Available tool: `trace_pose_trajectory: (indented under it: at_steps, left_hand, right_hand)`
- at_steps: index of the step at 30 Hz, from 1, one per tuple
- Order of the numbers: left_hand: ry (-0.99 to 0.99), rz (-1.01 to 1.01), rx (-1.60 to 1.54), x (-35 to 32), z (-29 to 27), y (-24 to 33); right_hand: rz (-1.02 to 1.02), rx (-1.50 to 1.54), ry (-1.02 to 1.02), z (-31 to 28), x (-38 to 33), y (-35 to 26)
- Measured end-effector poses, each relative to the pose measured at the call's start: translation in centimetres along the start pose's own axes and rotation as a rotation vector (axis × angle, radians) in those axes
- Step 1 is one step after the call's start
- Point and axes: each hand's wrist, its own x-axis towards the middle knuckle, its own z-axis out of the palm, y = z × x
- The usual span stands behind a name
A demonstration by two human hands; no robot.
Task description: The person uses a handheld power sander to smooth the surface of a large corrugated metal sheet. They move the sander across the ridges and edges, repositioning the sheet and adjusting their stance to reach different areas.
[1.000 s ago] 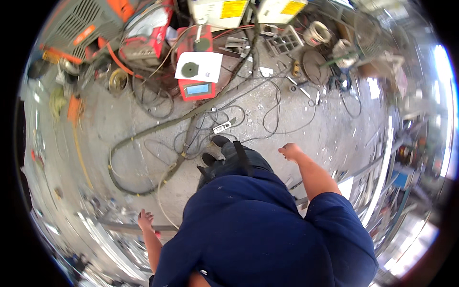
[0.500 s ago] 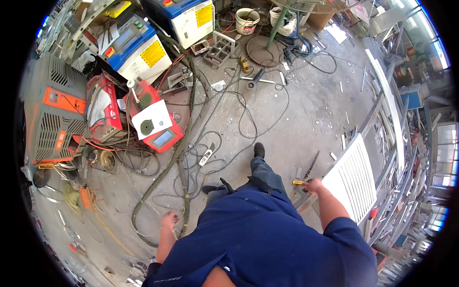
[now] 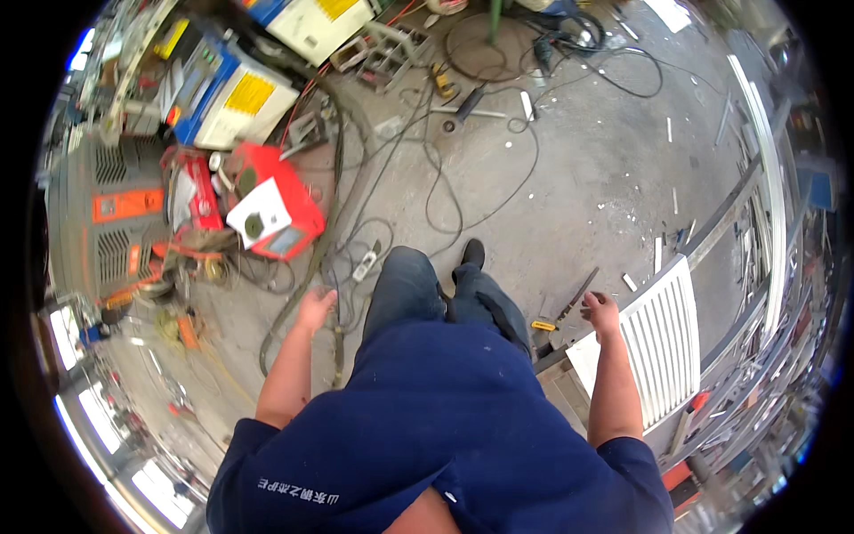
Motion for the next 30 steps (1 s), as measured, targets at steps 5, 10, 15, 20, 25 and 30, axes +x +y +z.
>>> trace_pose_trajectory:
  at_steps: [5, 10, 15, 20, 25, 30]
  left_hand:
    - [-0.115, 0.06, 0.263, 8.1, 2.3, 8.9]
    - [-0.16, 0.117, 0.601, 16.5, 8.7, 21.4]
    - [-0.183, 0.072, 0.815, 30.3, 18.3, 28.6]
    - [-0.161, 0.08, 0.892, 47.0, 29.7, 29.2]
    - [0.035, -0.013, 0.92, 61.7, 39.3, 29.7]
    - [0.117, -0.106, 0.983, 70.8, 45.4, 29.2]
  right_hand:
    - [0.148, 0.035, 0.006, -0.8, 1.9, 3.9]
    - [0.304, 0.112, 0.028, -0.1, -1.4, 6.6]
    - [0.454, 0.257, 0.231, 2.1, -5.8, 6.3]
    - [0.745, 0.339, 0.149, 7.7, -8.8, 9.4]
    - [0.954, 0.53, 0.065, 12.2, -4.1, 4.1]
    - [1.04, 0.552, 0.163, 12.9, -1.4, 2.5]
